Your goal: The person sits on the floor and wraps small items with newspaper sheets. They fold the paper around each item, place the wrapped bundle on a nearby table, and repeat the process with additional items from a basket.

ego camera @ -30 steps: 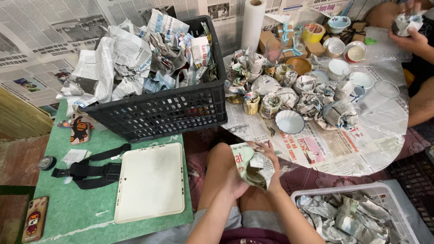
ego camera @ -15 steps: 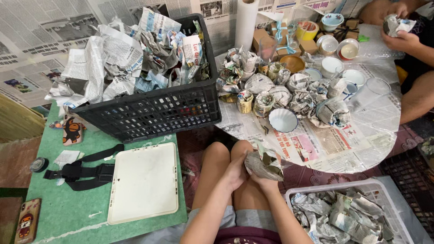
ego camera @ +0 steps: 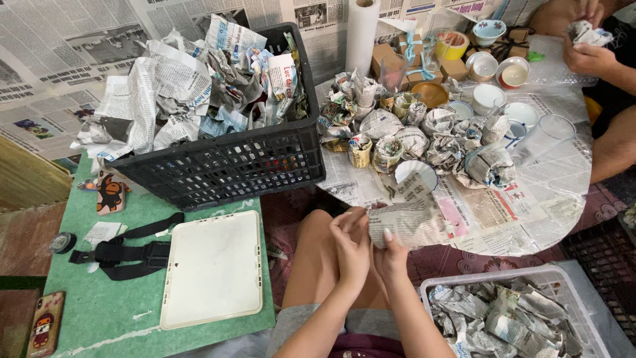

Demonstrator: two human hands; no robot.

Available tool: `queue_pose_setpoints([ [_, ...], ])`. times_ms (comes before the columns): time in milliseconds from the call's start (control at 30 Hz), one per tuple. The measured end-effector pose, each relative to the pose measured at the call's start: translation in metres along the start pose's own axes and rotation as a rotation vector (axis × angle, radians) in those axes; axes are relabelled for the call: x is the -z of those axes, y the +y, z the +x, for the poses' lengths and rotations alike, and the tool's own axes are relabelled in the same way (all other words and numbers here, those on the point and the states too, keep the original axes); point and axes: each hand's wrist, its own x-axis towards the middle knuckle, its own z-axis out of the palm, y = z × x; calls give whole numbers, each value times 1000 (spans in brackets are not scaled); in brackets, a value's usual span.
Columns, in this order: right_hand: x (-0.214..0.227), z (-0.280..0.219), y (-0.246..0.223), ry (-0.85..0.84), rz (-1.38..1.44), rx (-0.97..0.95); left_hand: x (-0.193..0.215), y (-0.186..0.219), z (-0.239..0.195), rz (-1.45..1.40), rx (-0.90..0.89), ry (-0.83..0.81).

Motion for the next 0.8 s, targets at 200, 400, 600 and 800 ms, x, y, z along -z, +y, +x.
queue_pose_setpoints([
  [200, 16, 10, -9, -32, -153, 37, 7, 28, -17, 158, -127, -262],
  [400, 66, 18, 19, 25, -944, 210, 8, -27, -37, -320, 321, -292],
  [600, 55, 12, 24, 136, -1205, -38, 22, -80, -11, -852, 638, -127],
  [800, 26, 9, 16, -169, -989, 200, 42, -92, -6, -648, 679, -131],
])
